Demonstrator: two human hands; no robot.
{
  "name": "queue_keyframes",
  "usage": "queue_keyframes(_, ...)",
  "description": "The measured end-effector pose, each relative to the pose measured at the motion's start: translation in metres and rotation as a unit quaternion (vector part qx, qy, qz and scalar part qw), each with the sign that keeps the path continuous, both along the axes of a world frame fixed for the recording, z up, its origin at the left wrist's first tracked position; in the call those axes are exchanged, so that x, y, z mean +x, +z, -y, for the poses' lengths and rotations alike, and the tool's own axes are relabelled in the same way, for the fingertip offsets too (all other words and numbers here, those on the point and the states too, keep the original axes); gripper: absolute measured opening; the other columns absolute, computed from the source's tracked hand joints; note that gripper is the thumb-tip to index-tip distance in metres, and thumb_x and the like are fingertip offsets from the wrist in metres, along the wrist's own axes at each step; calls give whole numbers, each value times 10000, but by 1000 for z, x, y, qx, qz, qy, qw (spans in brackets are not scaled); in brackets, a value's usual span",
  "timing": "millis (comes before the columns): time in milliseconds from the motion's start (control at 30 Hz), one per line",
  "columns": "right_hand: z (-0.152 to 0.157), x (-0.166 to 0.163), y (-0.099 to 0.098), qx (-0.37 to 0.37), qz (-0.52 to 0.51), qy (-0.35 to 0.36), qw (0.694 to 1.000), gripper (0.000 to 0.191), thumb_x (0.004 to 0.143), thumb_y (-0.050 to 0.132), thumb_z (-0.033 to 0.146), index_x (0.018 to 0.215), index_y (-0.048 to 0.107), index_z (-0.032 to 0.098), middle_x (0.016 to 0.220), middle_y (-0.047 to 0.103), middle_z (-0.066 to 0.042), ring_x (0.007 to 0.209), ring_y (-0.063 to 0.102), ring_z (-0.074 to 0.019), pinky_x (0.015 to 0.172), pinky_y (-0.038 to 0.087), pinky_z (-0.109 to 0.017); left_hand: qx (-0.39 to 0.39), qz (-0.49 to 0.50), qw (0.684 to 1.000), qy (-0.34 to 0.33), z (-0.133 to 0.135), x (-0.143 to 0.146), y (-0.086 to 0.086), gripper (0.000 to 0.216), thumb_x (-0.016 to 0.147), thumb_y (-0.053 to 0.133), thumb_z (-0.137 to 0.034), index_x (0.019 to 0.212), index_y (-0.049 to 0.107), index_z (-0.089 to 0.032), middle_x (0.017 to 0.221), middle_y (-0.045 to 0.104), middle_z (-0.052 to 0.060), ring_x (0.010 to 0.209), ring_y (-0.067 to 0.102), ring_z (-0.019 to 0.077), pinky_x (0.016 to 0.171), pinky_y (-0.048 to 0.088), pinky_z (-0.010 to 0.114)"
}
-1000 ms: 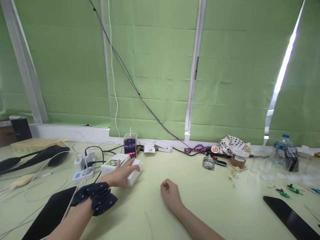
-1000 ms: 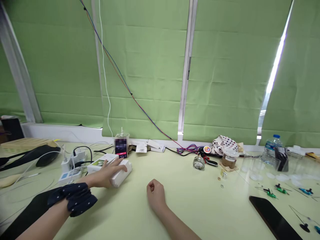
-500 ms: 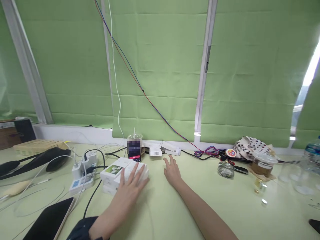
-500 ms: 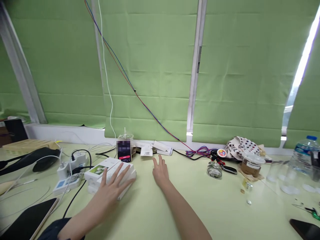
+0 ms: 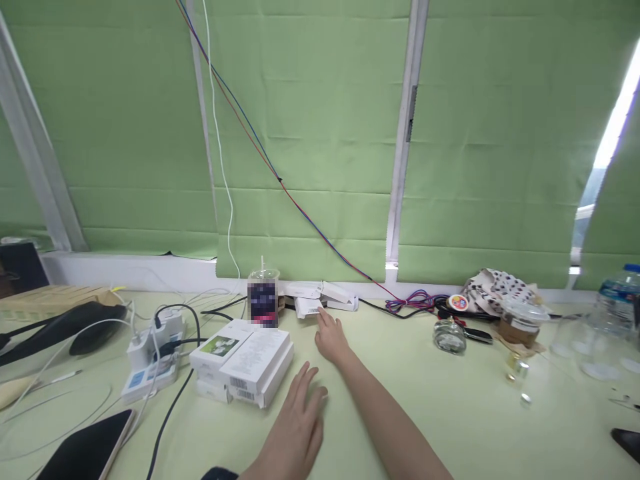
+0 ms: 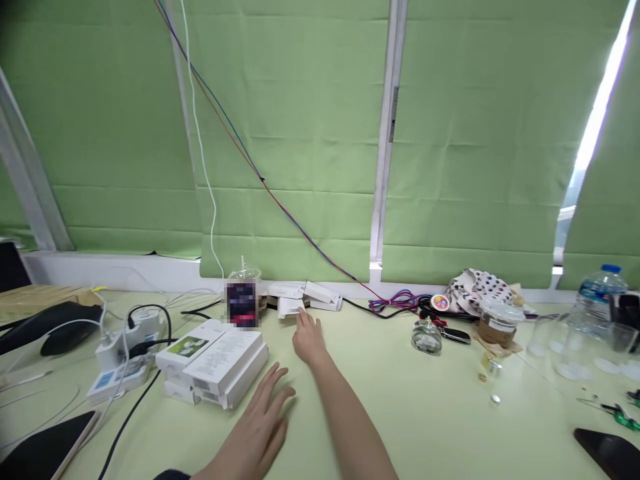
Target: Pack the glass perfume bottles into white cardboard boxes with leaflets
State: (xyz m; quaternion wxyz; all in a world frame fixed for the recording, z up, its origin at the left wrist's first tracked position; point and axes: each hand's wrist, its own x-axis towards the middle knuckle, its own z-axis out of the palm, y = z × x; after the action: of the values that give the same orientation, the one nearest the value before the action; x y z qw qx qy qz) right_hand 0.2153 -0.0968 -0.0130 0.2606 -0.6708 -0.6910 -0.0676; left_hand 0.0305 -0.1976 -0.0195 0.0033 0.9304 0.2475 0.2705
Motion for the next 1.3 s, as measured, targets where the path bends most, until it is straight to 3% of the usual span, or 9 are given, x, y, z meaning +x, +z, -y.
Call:
queue_keyframes(133, 40, -6, -2, 5, 2, 14, 1000, 550, 831, 420, 132, 1380, 386, 125, 1499, 323, -158, 1309, 391, -283, 1046, 326, -511, -69, 73, 994, 35, -2, 1, -2, 545, 823, 481, -149, 1352, 381, -237, 1521, 259, 141, 1372, 325, 321, 1026, 437, 501)
queue_keyframes(300, 125, -5, -10, 100, -24, 88, 991, 515, 817, 422, 102, 1331, 424, 101, 1413, 429, -175, 1277, 417, -284, 1033, 374, -473, -74, 104, 991, 27, -1, 6, 4, 649, 830, 460, -120, 1428, 237, -239, 1523, 210, 149, 1401, 250, 319, 1071, 351, 537)
queue_keyframes(533, 226, 4, -6, 203, -206, 112, 951, 414, 810, 419, 53, 1182, 496, 219, 1242, 539, -123, 1194, 501, -228, 998, 450, -405, -41, 103, 994, -14, 5, 6, 15, 655, 848, 508, -192, 1423, 202, -259, 1505, 203, 143, 1414, 197, 319, 1100, 298, 535)
queue_keyframes(667, 236, 14, 1, 239, -385, 53, 890, 292, 794, 530, 173, 1083, 546, 206, 1070, 599, -118, 947, 612, -224, 818, 530, -375, -40, 129, 991, 0, 10, 8, 22, 704, 857, 529, -246, 1441, 136, -246, 1514, 163, 159, 1418, 169, 336, 1101, 285, 550)
queue_keyframes(800, 226, 29, 3, 137, -602, -7, 787, 379, 649, 687, 295, 983, 562, 164, 680, 588, -5, 623, 587, -166, 570, 499, -283, -70, 116, 991, -7, 10, 9, 23, 736, 858, 539, -271, 1451, 104, -255, 1496, 209, 151, 1405, 204, 338, 1093, 294, 557)
queue_keyframes(900, 219, 39, 2, 88, -649, -17, 756, 406, 539, 727, 291, 893, 587, 150, 703, 595, -3, 561, 531, -130, 464, 410, -228, -102, 91, 991, -11, 7, 12, 17, 753, 836, 569, -294, 1447, 132, -250, 1495, 214, 150, 1400, 211, 339, 1098, 292, 542)
queue_keyframes(1033, 219, 41, 2, 59, -590, 20, 805, 274, 546, 701, 230, 770, 558, 168, 589, 514, 57, 511, 442, -91, 456, 344, -200, -144, 101, 984, -4, 1, 23, 7, 809, 791, 615, -302, 1439, 137, -223, 1470, 243, 154, 1385, 248, 325, 1113, 275, 523)
queue_keyframes(1200, 225, 37, 3, -52, -504, 88, 858, 192, 707, 629, 278, 698, 453, 203, 466, 417, 105, 432, 371, -74, 462, 285, -200, -134, 155, 978, 38, -1, 28, 7, 781, 768, 609, -257, 1417, 179, -188, 1388, 319, 162, 1344, 306, 328, 1103, 277, 542)
queue_keyframes(1300, 222, 42, 0, -9, -479, 40, 877, 228, 793, 553, 367, 680, 426, 214, 476, 390, 93, 445, 374, -91, 467, 297, -213, -127, 157, 979, 36, 8, 23, 10, 652, 790, 552, -187, 1388, 295, -216, 1409, 289, 141, 1358, 281, 319, 1107, 272, 543)
